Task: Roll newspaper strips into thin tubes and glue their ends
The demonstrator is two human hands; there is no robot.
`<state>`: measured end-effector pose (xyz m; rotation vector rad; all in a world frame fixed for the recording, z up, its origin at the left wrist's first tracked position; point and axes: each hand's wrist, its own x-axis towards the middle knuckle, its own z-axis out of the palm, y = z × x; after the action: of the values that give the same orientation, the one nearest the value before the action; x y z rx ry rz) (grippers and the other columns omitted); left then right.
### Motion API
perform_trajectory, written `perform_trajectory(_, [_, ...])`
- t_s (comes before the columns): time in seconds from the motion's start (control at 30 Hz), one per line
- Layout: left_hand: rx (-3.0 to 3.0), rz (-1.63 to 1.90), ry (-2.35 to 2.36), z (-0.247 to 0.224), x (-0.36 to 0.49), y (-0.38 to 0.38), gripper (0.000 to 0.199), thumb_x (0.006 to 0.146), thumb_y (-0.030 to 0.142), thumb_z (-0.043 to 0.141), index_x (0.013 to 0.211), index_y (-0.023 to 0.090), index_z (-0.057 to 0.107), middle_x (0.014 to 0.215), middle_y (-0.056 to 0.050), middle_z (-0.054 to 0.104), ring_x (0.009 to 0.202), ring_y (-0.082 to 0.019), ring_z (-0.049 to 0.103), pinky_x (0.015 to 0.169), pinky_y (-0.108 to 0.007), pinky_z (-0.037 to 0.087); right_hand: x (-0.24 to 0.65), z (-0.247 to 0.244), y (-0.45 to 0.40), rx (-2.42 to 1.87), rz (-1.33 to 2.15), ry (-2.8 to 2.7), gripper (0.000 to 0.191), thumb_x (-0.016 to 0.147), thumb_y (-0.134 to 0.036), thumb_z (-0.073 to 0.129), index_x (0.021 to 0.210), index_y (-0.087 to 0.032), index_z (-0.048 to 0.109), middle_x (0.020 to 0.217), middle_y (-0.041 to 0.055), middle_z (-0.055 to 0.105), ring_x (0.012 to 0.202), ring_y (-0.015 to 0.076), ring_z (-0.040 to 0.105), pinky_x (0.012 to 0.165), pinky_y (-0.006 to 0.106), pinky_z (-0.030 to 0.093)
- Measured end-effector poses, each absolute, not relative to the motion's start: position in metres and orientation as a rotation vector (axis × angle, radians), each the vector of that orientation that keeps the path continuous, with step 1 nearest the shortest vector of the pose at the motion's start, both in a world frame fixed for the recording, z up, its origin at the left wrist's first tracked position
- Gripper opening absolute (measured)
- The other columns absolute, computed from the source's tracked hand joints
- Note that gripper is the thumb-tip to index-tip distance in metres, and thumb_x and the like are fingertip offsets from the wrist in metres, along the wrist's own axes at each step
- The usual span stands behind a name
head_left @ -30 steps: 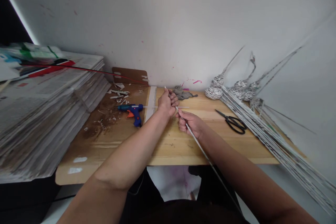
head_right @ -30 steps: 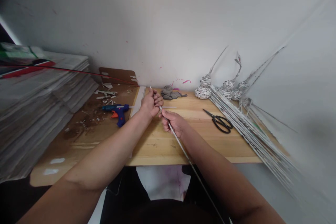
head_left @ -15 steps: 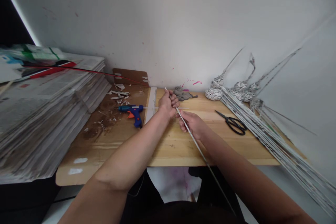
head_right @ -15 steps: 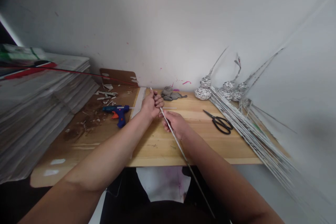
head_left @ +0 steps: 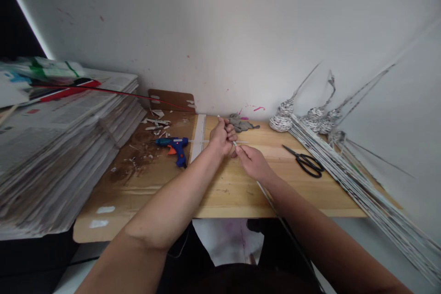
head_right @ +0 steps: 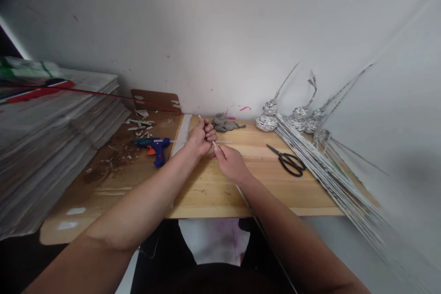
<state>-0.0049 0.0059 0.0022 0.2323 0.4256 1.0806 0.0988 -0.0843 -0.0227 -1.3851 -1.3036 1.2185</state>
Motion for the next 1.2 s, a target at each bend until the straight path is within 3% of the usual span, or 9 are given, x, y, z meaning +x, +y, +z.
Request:
perform_trajectory(0.17, [0.223,1.075,0.386,0.0023,-0.004,0.0057,0.037,0.097,0.045,0.04,0.072,0.019,0.043,0.048,0.009,0.025,0.034,-0.005,0.02,0.033,-0.015,0.013,0.0926,-0.0209,-0.0831,-1.218,1.587,-1.116,0.039,0.088,-0.06,0.046,0.082,-0.022,0.053,0.047,-0.009,0.03,0.038,0.0098,0.025,0.04,0.024,0.024])
perform_trajectory(0.33, [0.232,1.08,0.404,0.0018,-0.0031,0.0059,0.036,0.099,0.042,0.037,0.072,0.018,0.043,0.048,0.009,0.026,0.033,-0.005,0.021,0.034,-0.015,0.015,0.0948,-0.0181,-0.0831,-1.411,1.032,-1.387,0.037,0.079,-0.055,0.065,0.072,-0.019,0.056,0.052,-0.0048,0.042,0.047,0.0097,0.035,0.045,0.023,0.026])
perform_trajectory(0.53, [0.208,1.054,0.373,0.0029,-0.0022,0.0055,0.036,0.1,0.039,0.036,0.072,0.018,0.043,0.048,0.009,0.025,0.033,-0.004,0.022,0.034,-0.015,0.015,0.0984,-0.0165,-0.0833,-1.219,1.622,-1.122,0.038,0.085,-0.06,0.052,0.081,-0.022,0.052,0.047,-0.0088,0.033,0.039,0.0095,0.027,0.041,0.023,0.023])
perform_trajectory(0.7, [0.217,1.055,0.385,0.0018,-0.0024,0.0054,0.036,0.1,0.04,0.036,0.072,0.018,0.043,0.048,0.009,0.026,0.033,-0.004,0.022,0.035,-0.016,0.016,0.0989,-0.0189,-0.0827,-1.38,1.108,-1.359,0.037,0.082,-0.056,0.062,0.076,-0.02,0.057,0.052,-0.004,0.046,0.046,0.0098,0.039,0.045,0.023,0.028])
perform_trajectory(0.9, [0.218,1.062,0.364,0.0007,-0.0024,0.0053,0.035,0.1,0.039,0.037,0.072,0.018,0.043,0.049,0.009,0.027,0.034,-0.005,0.024,0.036,-0.016,0.018,0.101,-0.0167,-0.0811,-1.219,1.614,-1.129,0.038,0.085,-0.059,0.052,0.081,-0.022,0.05,0.047,-0.0093,0.032,0.039,0.0097,0.027,0.041,0.023,0.025])
perform_trajectory(1.07, [0.219,1.05,0.367,-0.0002,-0.0018,0.0059,0.036,0.1,0.04,0.036,0.071,0.018,0.043,0.049,0.008,0.028,0.034,-0.005,0.024,0.036,-0.016,0.019,0.1016,-0.0182,-0.0814,-1.375,1.089,-1.398,0.037,0.081,-0.056,0.063,0.074,-0.021,0.054,0.056,-0.0037,0.046,0.048,0.0101,0.037,0.045,0.023,0.028])
perform_trajectory(1.2, [0.216,1.044,0.354,-0.0014,-0.0012,0.0059,0.036,0.099,0.041,0.038,0.072,0.018,0.044,0.05,0.008,0.028,0.035,-0.005,0.024,0.036,-0.016,0.019,0.1019,-0.0183,-0.0816,-1.248,1.536,-1.2,0.039,0.086,-0.061,0.05,0.082,-0.023,0.052,0.047,-0.0087,0.03,0.04,0.0103,0.026,0.041,0.024,0.025])
